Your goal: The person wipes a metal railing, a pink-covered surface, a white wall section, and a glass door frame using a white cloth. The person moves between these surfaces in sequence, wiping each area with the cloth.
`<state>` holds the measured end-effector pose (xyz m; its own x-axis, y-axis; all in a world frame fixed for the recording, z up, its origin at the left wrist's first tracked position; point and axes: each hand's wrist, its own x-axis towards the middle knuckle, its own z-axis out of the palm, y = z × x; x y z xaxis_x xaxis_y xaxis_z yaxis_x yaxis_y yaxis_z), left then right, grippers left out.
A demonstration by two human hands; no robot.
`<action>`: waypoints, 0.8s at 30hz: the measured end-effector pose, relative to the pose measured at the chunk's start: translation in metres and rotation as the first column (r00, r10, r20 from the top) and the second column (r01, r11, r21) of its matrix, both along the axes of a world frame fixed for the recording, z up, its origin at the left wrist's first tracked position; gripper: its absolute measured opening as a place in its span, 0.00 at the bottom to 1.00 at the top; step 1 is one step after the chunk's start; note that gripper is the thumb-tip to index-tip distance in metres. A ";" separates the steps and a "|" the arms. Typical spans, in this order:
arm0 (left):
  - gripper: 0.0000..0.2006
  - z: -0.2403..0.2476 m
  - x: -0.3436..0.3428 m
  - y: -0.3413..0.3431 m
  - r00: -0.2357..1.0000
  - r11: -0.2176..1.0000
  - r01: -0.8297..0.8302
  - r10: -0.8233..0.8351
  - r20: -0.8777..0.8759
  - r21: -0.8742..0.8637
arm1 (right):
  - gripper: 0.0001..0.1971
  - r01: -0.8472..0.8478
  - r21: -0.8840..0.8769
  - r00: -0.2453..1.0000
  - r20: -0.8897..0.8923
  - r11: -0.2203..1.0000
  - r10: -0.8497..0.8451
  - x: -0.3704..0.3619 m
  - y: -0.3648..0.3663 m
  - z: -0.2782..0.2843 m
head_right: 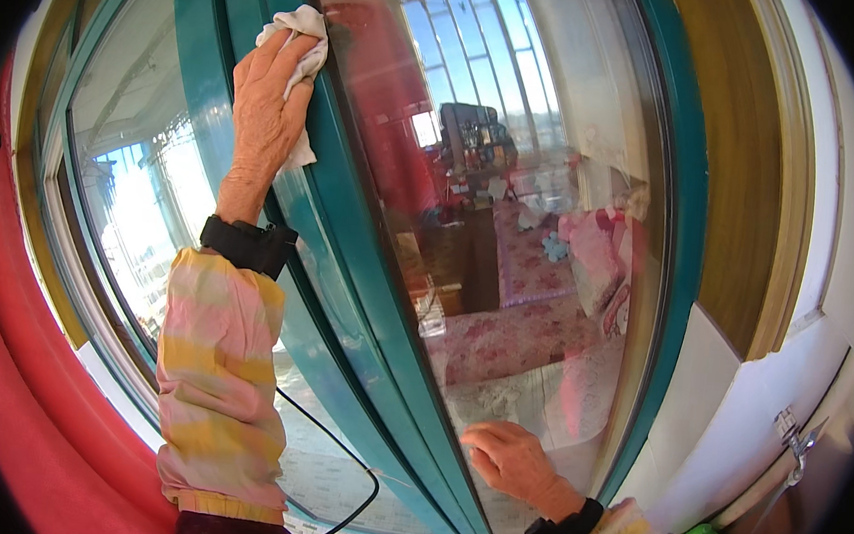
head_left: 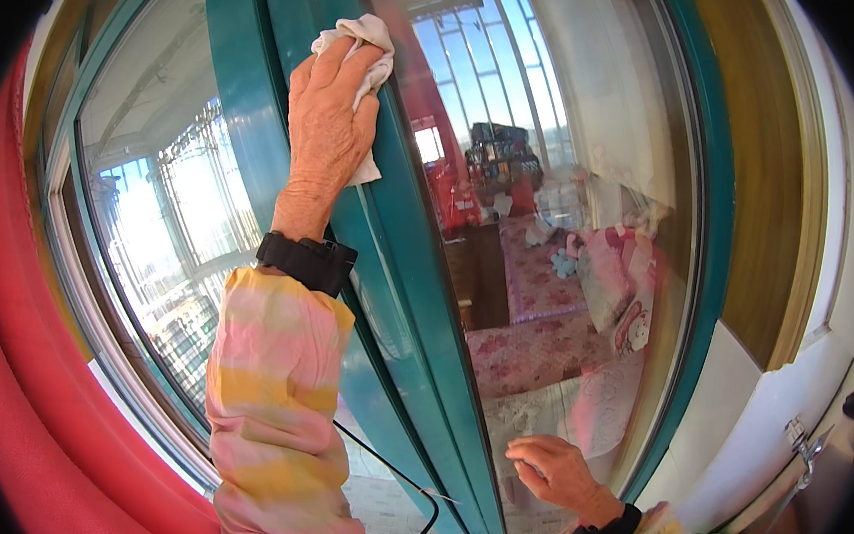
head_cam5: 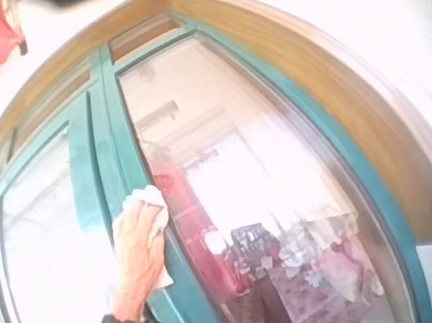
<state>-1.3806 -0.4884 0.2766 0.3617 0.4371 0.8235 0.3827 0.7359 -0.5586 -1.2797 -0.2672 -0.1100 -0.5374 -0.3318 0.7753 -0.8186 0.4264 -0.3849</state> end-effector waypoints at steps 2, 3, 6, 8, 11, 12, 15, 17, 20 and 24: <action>0.22 -0.033 0.009 -0.009 0.997 0.998 0.002 0.002 0.074 -0.057 | 0.10 -0.044 -0.030 0.992 0.113 0.999 0.047 -0.007 -0.014 -0.003; 0.20 -0.058 0.013 -0.014 0.985 0.997 0.007 0.006 0.174 -0.076 | 0.10 -0.073 -0.043 0.982 0.174 0.996 0.079 -0.009 -0.020 -0.005; 0.24 -0.146 0.022 -0.025 0.910 0.995 -0.005 0.045 0.413 -0.098 | 0.12 -0.105 -0.129 0.951 0.276 0.986 0.137 -0.017 -0.034 -0.015; 0.24 -0.209 0.027 -0.028 0.847 0.989 0.062 0.018 0.531 -0.133 | 0.12 -0.098 -0.240 0.933 0.315 0.966 0.172 -0.024 -0.044 -0.026; 0.24 -0.305 0.039 -0.028 0.803 0.959 0.039 0.137 0.581 -0.280 | 0.14 -0.084 -0.449 0.854 0.428 0.890 0.296 -0.032 -0.055 -0.046; 0.23 -0.331 0.042 -0.028 0.796 0.933 0.060 0.170 0.581 -0.355 | 0.14 -0.023 -0.433 0.848 0.470 0.901 0.247 -0.034 -0.057 -0.053; 0.23 -0.366 0.047 -0.038 0.766 0.797 0.084 0.333 0.550 -0.599 | 0.17 0.051 -0.369 0.831 0.531 0.928 0.166 -0.037 -0.057 -0.071; 0.23 -0.358 0.047 -0.044 0.798 0.754 0.084 0.342 0.497 -0.652 | 0.21 0.021 -0.363 0.828 0.529 0.932 0.187 -0.035 -0.056 -0.077; 0.23 -0.307 0.041 -0.049 0.840 0.800 0.087 0.261 0.475 -0.594 | 0.26 0.002 -0.388 0.758 0.602 0.922 0.251 -0.030 -0.059 -0.079; 0.22 -0.204 0.036 -0.041 0.888 0.897 -0.082 0.264 0.376 -0.435 | 0.29 0.020 -0.386 0.753 0.612 0.922 0.240 -0.022 -0.062 -0.071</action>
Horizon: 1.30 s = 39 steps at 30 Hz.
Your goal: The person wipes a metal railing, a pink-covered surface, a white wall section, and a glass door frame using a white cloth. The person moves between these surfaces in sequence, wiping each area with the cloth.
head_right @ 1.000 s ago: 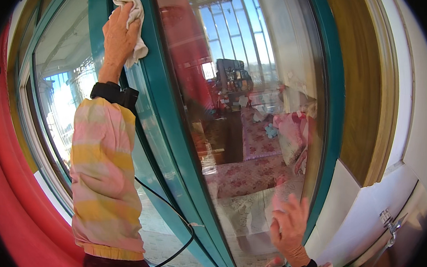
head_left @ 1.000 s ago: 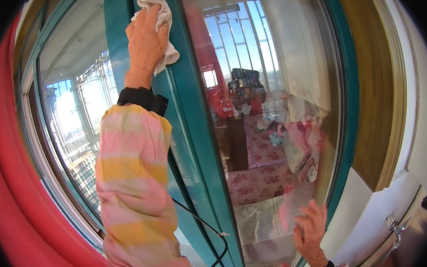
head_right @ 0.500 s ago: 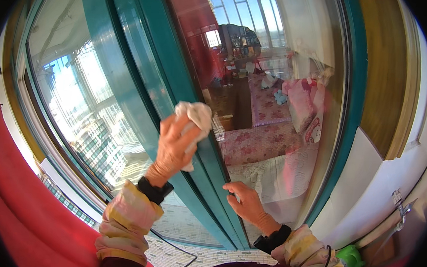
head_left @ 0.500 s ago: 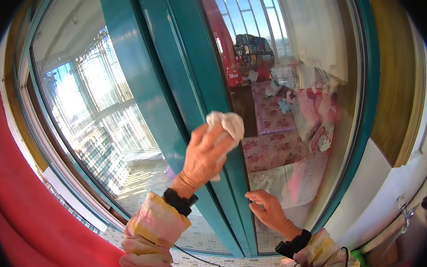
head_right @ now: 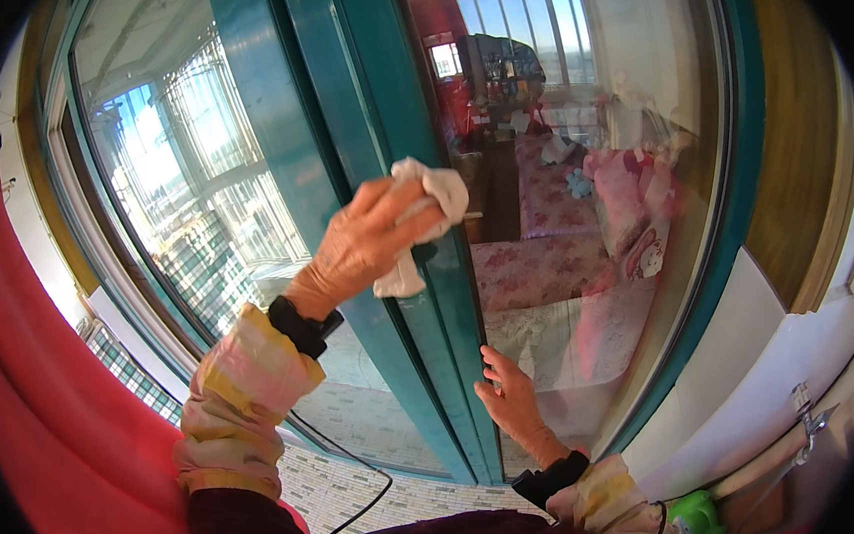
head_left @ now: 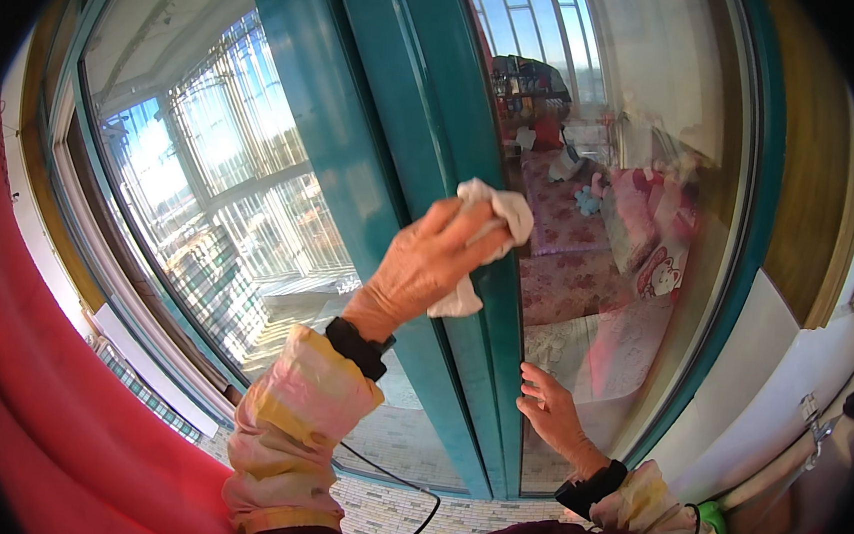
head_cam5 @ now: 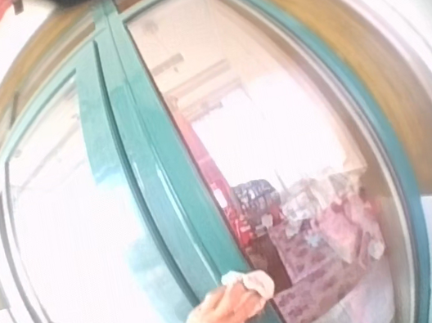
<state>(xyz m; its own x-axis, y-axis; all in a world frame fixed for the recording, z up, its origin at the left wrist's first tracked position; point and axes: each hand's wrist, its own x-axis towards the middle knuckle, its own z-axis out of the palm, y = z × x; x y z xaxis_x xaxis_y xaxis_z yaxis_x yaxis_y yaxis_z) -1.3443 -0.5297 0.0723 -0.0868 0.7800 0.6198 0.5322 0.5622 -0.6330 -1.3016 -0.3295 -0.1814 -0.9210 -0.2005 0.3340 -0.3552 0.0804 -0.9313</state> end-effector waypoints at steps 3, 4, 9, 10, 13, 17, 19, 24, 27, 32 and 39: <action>0.24 0.089 -0.008 0.011 0.975 0.959 0.146 -0.099 -0.198 0.241 | 0.29 0.028 -0.025 0.999 0.016 0.999 -0.027 0.006 -0.004 0.003; 0.22 0.123 -0.013 0.012 0.927 0.958 0.193 -0.108 -0.358 0.211 | 0.28 0.038 -0.034 0.999 0.021 0.999 -0.037 0.007 -0.005 0.003; 0.30 0.150 -0.025 0.022 0.958 0.925 0.130 -0.025 -0.286 0.357 | 0.24 0.050 -0.221 0.993 0.111 0.974 -0.026 0.007 -0.005 -0.006; 0.26 0.132 -0.025 0.023 0.957 0.926 0.155 -0.054 -0.286 0.345 | 0.23 0.057 -0.219 0.989 0.148 0.974 -0.025 0.006 -0.004 -0.010; 0.21 0.057 -0.023 0.016 0.970 0.925 0.171 -0.098 -0.225 0.338 | 0.26 0.027 -0.195 0.962 0.271 0.980 0.028 0.007 0.008 -0.024; 0.23 -0.063 -0.014 0.007 1.000 0.951 0.008 -0.005 -0.012 0.309 | 0.28 0.064 -0.294 0.907 0.416 0.954 0.067 0.009 0.017 -0.048; 0.23 -0.121 -0.013 0.005 0.999 0.967 -0.028 0.019 0.036 0.255 | 0.30 0.108 -0.338 0.869 0.490 0.935 0.076 0.009 0.017 -0.059; 0.20 -0.260 -0.002 0.002 0.960 0.998 -0.036 0.047 0.276 -0.043 | 0.34 0.209 -0.341 0.784 0.619 0.917 0.051 0.016 0.019 -0.082; 0.20 -0.299 0.010 0.004 0.969 0.982 0.020 0.027 0.244 -0.187 | 0.33 0.231 -0.279 0.749 0.662 0.932 0.012 0.028 0.027 -0.093; 0.19 -0.248 -0.005 -0.011 0.937 0.996 -0.028 -0.003 0.349 0.085 | 0.31 0.324 -0.178 0.614 0.787 0.929 -0.064 0.046 0.039 -0.108; 0.16 -0.282 -0.004 -0.015 0.717 0.864 -0.210 -0.182 0.673 0.458 | 0.33 0.379 -0.247 0.624 0.780 0.892 -0.049 0.058 0.054 -0.130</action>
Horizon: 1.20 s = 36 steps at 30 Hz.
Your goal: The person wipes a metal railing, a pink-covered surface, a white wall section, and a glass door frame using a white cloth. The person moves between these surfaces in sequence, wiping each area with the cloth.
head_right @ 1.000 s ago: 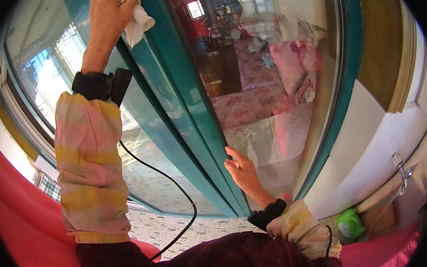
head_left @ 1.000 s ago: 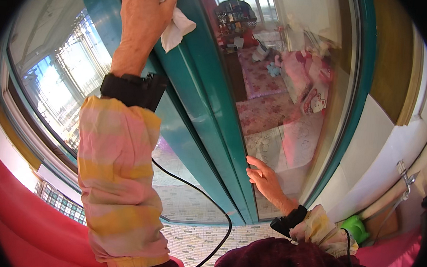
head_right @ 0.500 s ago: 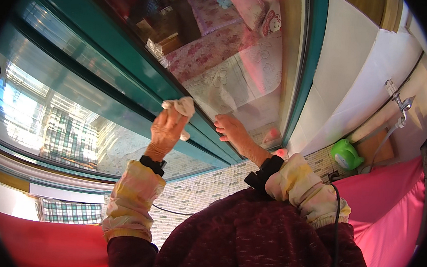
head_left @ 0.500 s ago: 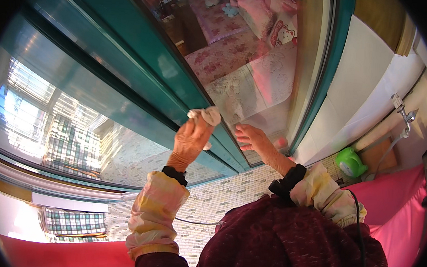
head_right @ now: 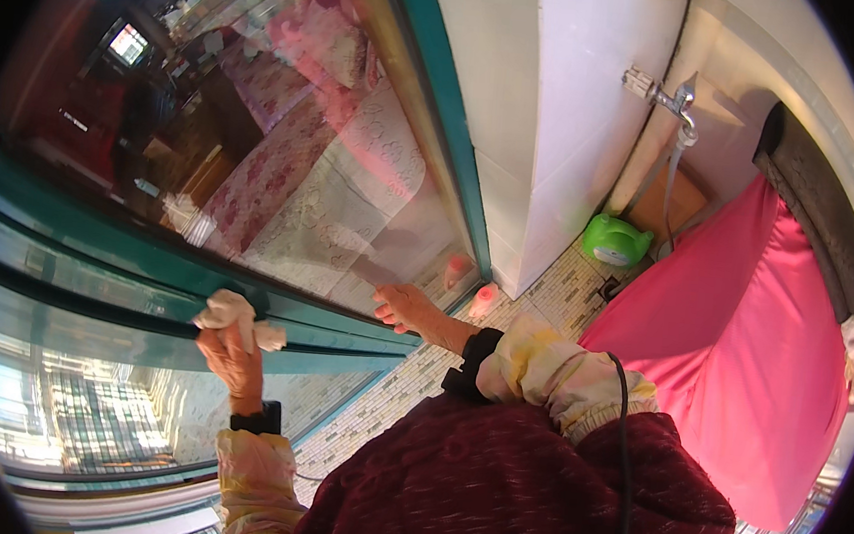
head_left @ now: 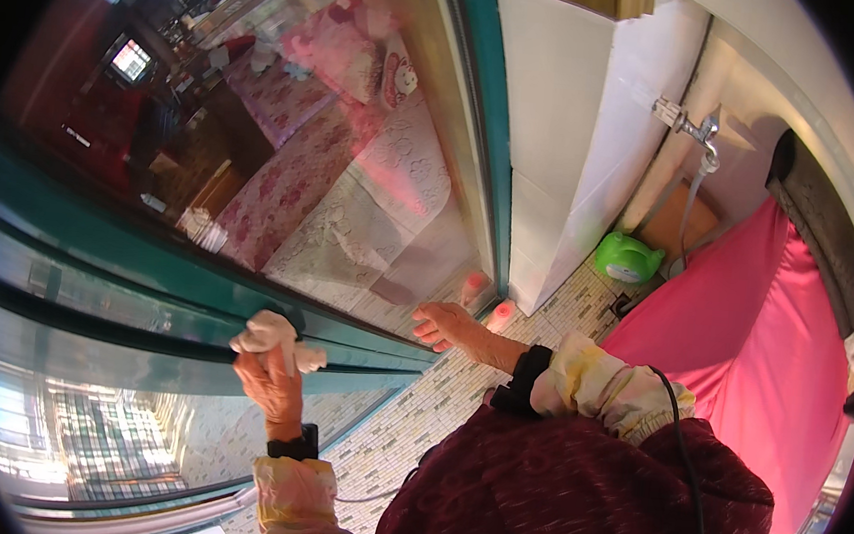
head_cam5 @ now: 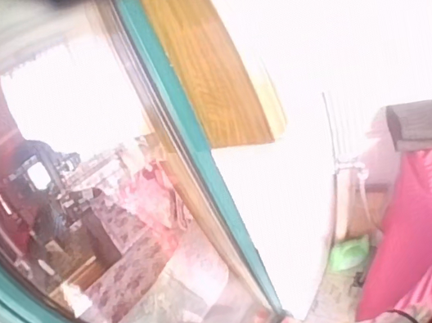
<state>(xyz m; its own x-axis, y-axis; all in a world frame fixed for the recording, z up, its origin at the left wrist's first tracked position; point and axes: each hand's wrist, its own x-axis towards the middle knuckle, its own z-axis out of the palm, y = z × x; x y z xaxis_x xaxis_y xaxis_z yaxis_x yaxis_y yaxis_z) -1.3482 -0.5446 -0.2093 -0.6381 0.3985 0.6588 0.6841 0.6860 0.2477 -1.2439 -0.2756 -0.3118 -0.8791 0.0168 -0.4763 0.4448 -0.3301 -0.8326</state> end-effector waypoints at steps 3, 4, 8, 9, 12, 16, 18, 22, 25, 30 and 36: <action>0.22 -0.048 0.024 0.019 0.998 0.949 -0.021 0.002 -0.060 -0.314 | 0.30 0.113 0.033 0.993 0.011 0.993 -0.114 0.007 0.016 -0.008; 0.23 -0.054 0.030 0.031 0.999 0.956 0.044 -0.047 -0.004 -0.291 | 0.30 0.148 0.032 0.989 0.020 0.989 -0.148 0.009 0.020 -0.011; 0.27 -0.038 0.046 0.118 0.918 0.882 0.397 -0.384 0.099 -0.255 | 0.27 0.239 0.063 0.961 0.123 0.969 -0.246 0.029 0.034 -0.016; 0.27 -0.025 0.043 0.144 0.886 0.855 0.462 -0.459 0.071 -0.237 | 0.27 0.259 0.057 0.956 0.128 0.964 -0.265 0.036 0.038 -0.016; 0.24 0.030 0.028 0.217 0.804 0.809 0.570 -0.585 -0.108 -0.144 | 0.26 0.337 0.053 0.931 0.127 0.940 -0.341 0.062 0.054 -0.017; 0.21 0.122 0.005 0.302 0.680 0.815 0.579 -0.497 -0.539 -0.022 | 0.24 0.503 0.060 0.857 0.096 0.862 -0.507 0.104 0.070 -0.019; 0.26 0.160 -0.004 0.332 0.634 0.805 0.592 -0.442 -0.635 0.031 | 0.23 0.583 0.037 0.804 0.119 0.812 -0.583 0.124 0.070 -0.021; 0.27 0.168 -0.016 0.371 0.677 0.861 0.509 -0.406 -0.614 -0.008 | 0.25 0.660 -0.029 0.744 0.159 0.751 -0.649 0.143 0.068 -0.026; 0.25 0.121 -0.020 0.382 0.712 0.895 0.440 -0.394 -0.581 -0.068 | 0.28 0.660 -0.058 0.747 0.158 0.749 -0.646 0.145 0.073 -0.028; 0.22 0.008 -0.020 0.381 0.736 0.908 0.400 -0.397 -0.549 -0.122 | 0.27 0.669 -0.073 0.742 0.119 0.740 -0.659 0.148 0.086 -0.034; 0.23 -0.111 -0.011 0.357 0.816 0.840 0.440 -0.522 -0.249 -0.318 | 0.26 0.632 -0.097 0.769 0.203 0.769 -0.606 0.161 0.085 -0.054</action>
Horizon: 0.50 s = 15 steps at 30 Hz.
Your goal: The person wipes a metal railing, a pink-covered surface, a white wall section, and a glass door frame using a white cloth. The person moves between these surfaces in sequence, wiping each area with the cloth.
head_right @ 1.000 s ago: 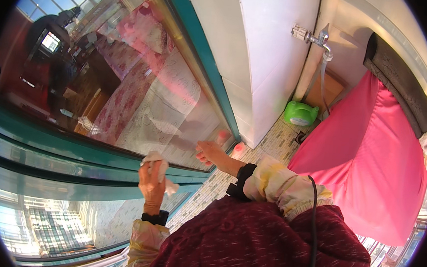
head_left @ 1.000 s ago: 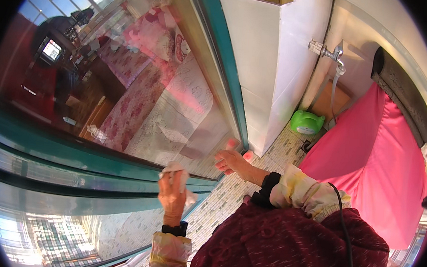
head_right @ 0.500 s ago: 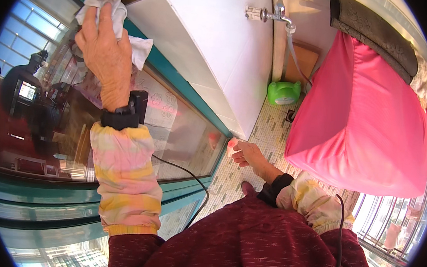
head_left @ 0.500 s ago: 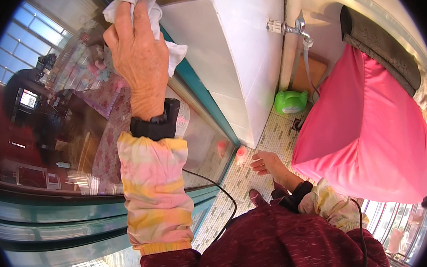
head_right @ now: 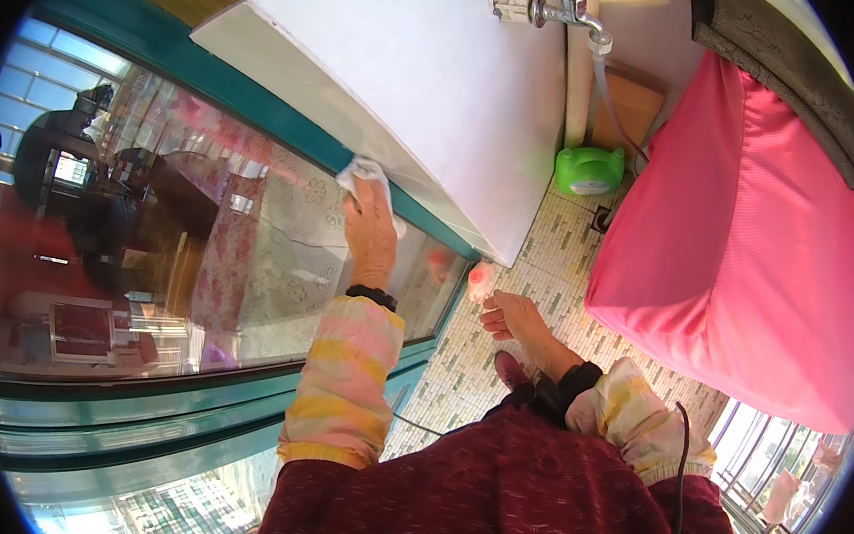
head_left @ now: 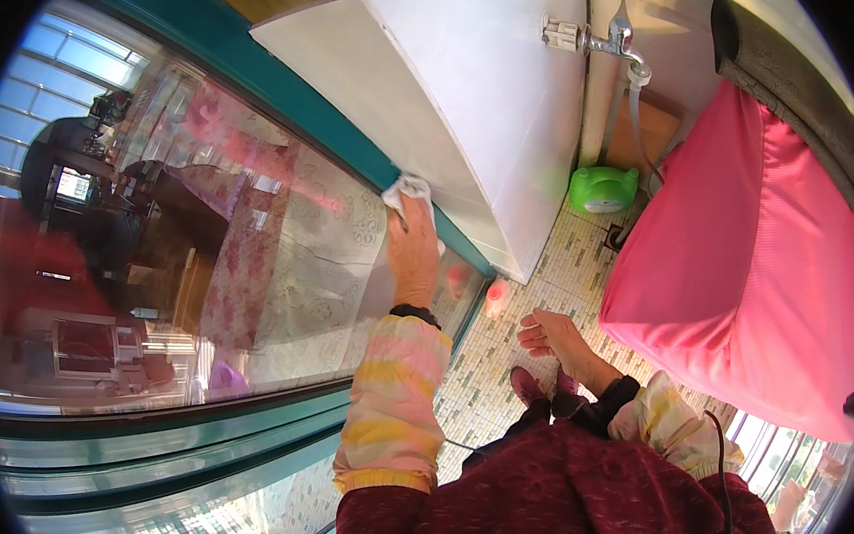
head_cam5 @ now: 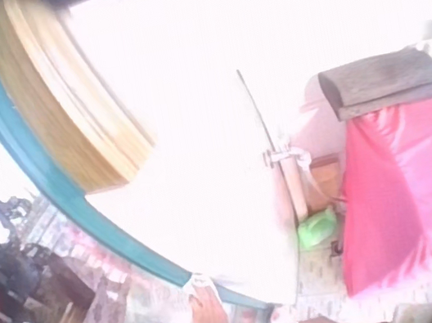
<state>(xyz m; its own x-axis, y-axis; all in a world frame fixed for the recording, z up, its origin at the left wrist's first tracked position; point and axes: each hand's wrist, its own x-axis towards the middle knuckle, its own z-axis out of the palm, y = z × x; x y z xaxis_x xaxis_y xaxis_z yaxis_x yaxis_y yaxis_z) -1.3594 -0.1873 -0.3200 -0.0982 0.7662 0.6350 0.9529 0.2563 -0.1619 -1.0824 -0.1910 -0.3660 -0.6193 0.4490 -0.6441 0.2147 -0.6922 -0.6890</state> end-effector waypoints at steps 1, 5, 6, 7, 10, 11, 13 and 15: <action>0.24 -0.014 0.002 -0.008 0.999 0.996 0.022 -0.017 0.049 -0.088 | 0.26 0.006 -0.005 1.000 0.001 1.000 -0.006 0.002 0.000 -0.003; 0.24 -0.033 0.007 -0.009 0.962 0.975 0.087 -0.029 0.270 -0.205 | 0.25 0.017 -0.013 1.000 0.006 1.000 -0.017 0.013 0.003 -0.006; 0.22 -0.027 0.009 -0.005 0.943 0.982 0.090 -0.031 0.331 -0.163 | 0.25 0.025 -0.002 1.000 0.016 1.000 -0.025 0.015 0.004 -0.004; 0.20 -0.016 0.011 -0.002 0.918 0.987 0.094 -0.035 0.396 -0.132 | 0.25 0.017 -0.003 1.000 0.000 1.000 -0.017 0.017 0.006 -0.002; 0.16 0.042 0.024 0.003 0.685 0.984 0.060 -0.162 0.711 0.166 | 0.25 0.014 0.011 1.000 -0.002 1.000 -0.014 0.021 0.010 0.009; 0.15 0.068 0.030 0.006 0.532 0.968 -0.020 -0.201 0.823 0.249 | 0.25 0.010 0.022 1.000 0.000 1.000 -0.010 0.022 0.012 0.012; 0.16 0.123 0.039 0.005 0.442 0.863 -0.054 -0.429 0.787 0.501 | 0.24 0.000 0.044 1.000 0.003 0.999 0.000 0.024 0.016 0.017; 0.20 0.172 0.047 0.010 0.341 0.699 -0.154 -0.626 0.701 0.699 | 0.24 0.000 0.070 1.000 0.012 0.998 -0.001 0.025 0.019 0.020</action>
